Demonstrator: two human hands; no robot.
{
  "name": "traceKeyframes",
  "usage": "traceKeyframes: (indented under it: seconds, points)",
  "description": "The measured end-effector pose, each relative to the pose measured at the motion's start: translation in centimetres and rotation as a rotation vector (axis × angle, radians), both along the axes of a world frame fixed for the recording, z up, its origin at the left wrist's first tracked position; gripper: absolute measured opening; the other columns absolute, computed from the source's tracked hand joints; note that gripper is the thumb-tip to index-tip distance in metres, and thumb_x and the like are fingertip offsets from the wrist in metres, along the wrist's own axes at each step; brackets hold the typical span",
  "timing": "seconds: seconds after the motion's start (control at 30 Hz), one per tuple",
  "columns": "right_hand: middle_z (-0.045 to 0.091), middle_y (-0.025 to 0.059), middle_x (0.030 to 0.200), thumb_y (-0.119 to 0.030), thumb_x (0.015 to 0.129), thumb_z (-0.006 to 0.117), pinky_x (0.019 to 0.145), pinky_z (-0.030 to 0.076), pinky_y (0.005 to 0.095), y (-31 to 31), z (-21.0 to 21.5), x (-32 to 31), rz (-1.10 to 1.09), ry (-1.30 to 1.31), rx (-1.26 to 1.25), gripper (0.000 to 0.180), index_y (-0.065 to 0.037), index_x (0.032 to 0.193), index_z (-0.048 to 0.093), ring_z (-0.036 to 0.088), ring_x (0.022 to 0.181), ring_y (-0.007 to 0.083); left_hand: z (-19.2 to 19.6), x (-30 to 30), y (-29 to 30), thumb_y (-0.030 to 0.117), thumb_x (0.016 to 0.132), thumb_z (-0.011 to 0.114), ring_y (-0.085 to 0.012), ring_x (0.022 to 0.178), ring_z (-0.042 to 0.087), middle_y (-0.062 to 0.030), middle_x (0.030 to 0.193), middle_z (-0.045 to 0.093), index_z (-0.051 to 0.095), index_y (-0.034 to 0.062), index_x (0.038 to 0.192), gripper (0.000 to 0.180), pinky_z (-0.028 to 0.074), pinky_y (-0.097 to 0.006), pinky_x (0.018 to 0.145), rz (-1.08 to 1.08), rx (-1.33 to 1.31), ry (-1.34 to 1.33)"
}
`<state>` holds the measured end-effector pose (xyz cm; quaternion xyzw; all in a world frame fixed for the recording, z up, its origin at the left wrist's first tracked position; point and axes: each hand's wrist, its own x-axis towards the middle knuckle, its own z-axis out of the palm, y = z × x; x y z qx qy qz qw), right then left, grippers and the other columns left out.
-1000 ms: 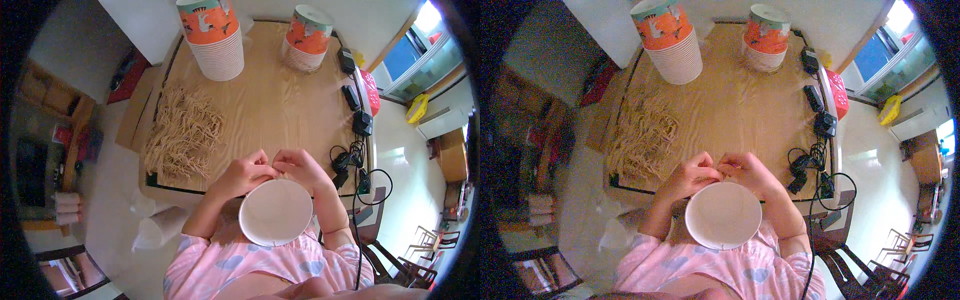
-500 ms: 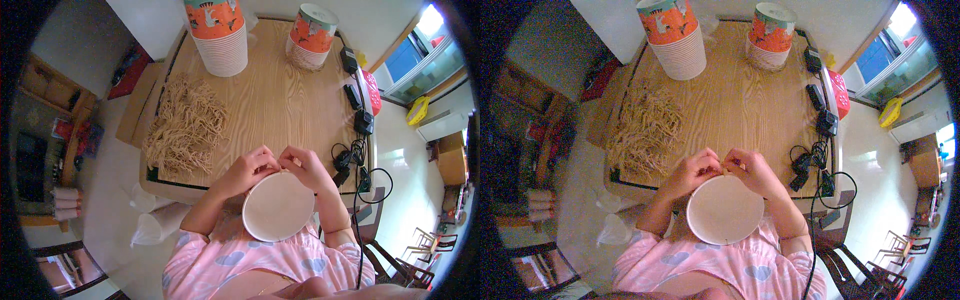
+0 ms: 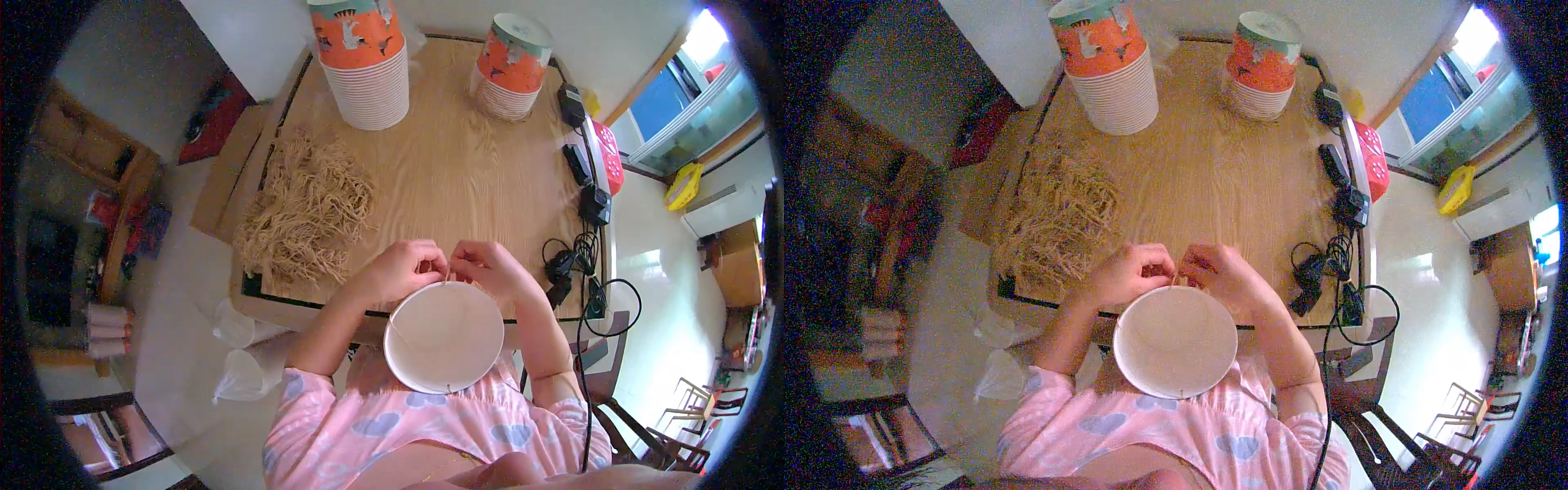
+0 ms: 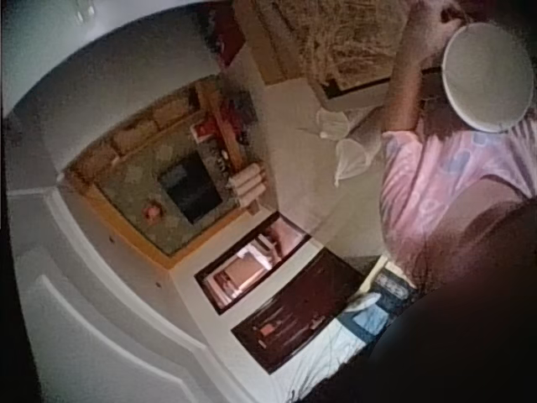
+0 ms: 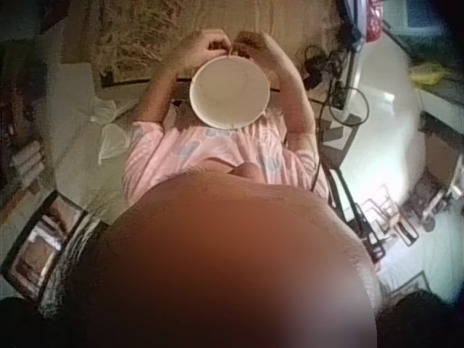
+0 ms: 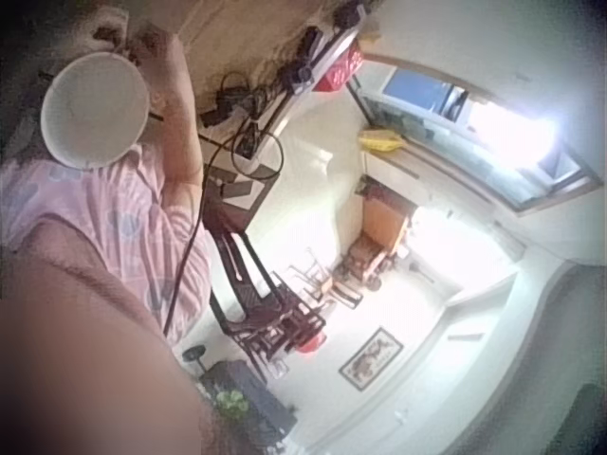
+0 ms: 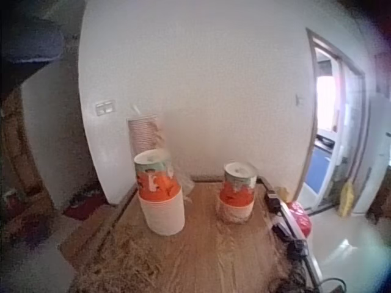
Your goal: Tying decorative straw material around paper cups.
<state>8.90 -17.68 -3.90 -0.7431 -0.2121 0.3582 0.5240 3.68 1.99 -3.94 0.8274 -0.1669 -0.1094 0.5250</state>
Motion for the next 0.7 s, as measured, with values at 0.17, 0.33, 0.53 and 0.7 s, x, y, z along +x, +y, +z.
traceKeyframes:
  seconds: [0.17, 0.33, 0.53, 0.7]
  points:
    - [0.059, 0.004, 0.066, -0.01, 0.082, 0.058, 0.056, 0.044, 0.0254, 0.2, 1.8, -1.7, -0.047, -0.233, -0.056, 0.011, 0.001, 0.08, 0.059, 0.055, 0.061, 0.0097, -0.8, -0.2, 0.7, 0.009, 0.081, 0.063, -0.0094, 0.076, 0.057, -0.0025, 0.082, 0.061, 0.06, 0.0004, 0.087, 0.011, 0.047, -0.025, 0.068, 0.004, -0.271, 0.405]
    - [0.061, 0.0067, 0.067, -0.01, 0.081, 0.061, 0.056, 0.044, 0.0264, 0.2, 1.7, -2.5, -0.114, -0.371, -0.004, 0.011, 0.0, 0.081, 0.061, 0.056, 0.062, 0.0126, -2.8, -0.3, 0.5, 0.013, 0.084, 0.06, -0.0089, 0.077, 0.057, -0.0013, 0.081, 0.061, 0.057, 0.0027, 0.093, 0.014, 0.047, -0.024, 0.07, -0.038, -0.629, 0.549]
    - [0.063, 0.0123, 0.075, -0.014, 0.082, 0.062, 0.061, 0.048, 0.0338, 0.2, 1.7, -3.2, -0.167, -0.429, -0.06, 0.012, -0.002, 0.084, 0.06, 0.061, 0.068, 0.0241, -3.3, -0.7, 0.3, 0.017, 0.084, 0.058, -0.0089, 0.075, 0.056, 0.0, 0.082, 0.06, 0.058, 0.0058, 0.088, 0.012, 0.046, -0.023, 0.071, 0.017, -0.763, 0.619]
    - [0.061, 0.011, 0.075, -0.013, 0.079, 0.065, 0.06, 0.048, 0.0356, 0.3, 1.9, -3.9, -0.229, -0.54, -0.021, 0.012, -0.003, 0.081, 0.059, 0.059, 0.069, 0.0265, -2.4, -0.9, 0.0, 0.018, 0.085, 0.06, -0.008, 0.069, 0.056, -0.0004, 0.077, 0.06, 0.059, 0.0046, 0.086, 0.014, 0.046, -0.022, 0.065, 0.114, -0.777, 0.727]
